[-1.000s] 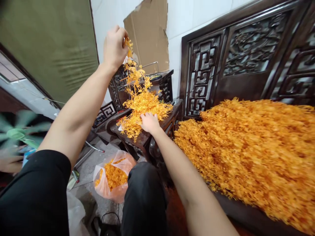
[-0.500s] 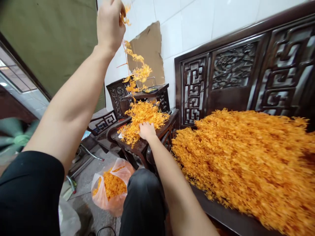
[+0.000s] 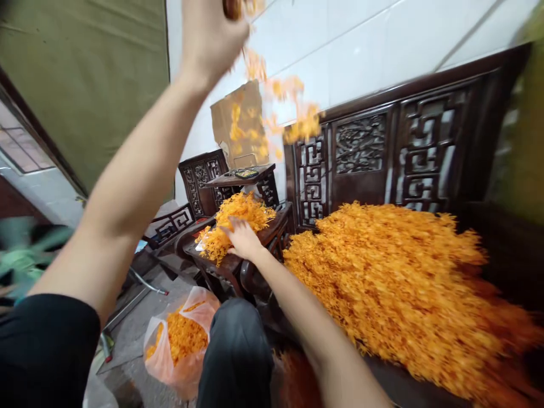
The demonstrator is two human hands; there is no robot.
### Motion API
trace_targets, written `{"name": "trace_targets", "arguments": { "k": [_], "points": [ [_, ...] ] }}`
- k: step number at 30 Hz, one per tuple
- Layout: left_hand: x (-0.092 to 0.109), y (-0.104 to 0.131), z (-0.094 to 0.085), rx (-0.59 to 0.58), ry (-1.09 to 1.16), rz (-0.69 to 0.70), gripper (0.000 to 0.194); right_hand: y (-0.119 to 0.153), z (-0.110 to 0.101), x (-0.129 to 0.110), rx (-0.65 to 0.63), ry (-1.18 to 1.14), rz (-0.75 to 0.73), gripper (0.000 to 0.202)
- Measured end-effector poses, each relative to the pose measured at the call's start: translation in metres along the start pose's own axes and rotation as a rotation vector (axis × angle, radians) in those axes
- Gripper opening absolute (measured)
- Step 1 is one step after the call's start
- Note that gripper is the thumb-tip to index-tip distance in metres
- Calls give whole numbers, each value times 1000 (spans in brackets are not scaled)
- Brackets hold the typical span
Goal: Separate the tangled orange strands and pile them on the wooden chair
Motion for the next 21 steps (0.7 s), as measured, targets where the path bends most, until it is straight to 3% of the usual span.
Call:
{"name": "trace_targets", "arguments": {
  "k": [2, 4, 6, 9, 11, 14, 18, 21],
  "points": [
    [36, 67, 20, -54, -14, 48, 34, 38, -23, 0, 40, 6, -235, 81],
    [53, 136, 36, -9, 197, -68, 24, 81, -46, 16, 101, -84, -314, 62],
    [59, 200, 58, 21, 477, -237, 22, 121, -68, 52, 198, -276, -137, 45],
    [67, 272, 97, 2, 834, -479, 40, 175, -88, 104, 345, -454, 207, 36],
    [75, 307, 122, -24, 1025, -631, 48, 205, -96, 125, 417, -536, 371, 40],
    [89, 346, 151, -69, 1270, -852, 51, 241, -105, 136, 543, -856, 591, 49],
    [102, 385, 179, -146, 1509, -1161, 47, 264, -122, 121, 665, -1120, 753, 56],
    [107, 407, 195, -212, 1598, -1310, 46, 263, -129, 106, 673, -1214, 809, 53]
  ]
}}
Point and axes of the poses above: each hand's wrist, its own y-axis away from the middle knuckle, its own z-axis out of the palm, x = y × z, the point moved 6 cm from there along -y, towards the middle knuckle
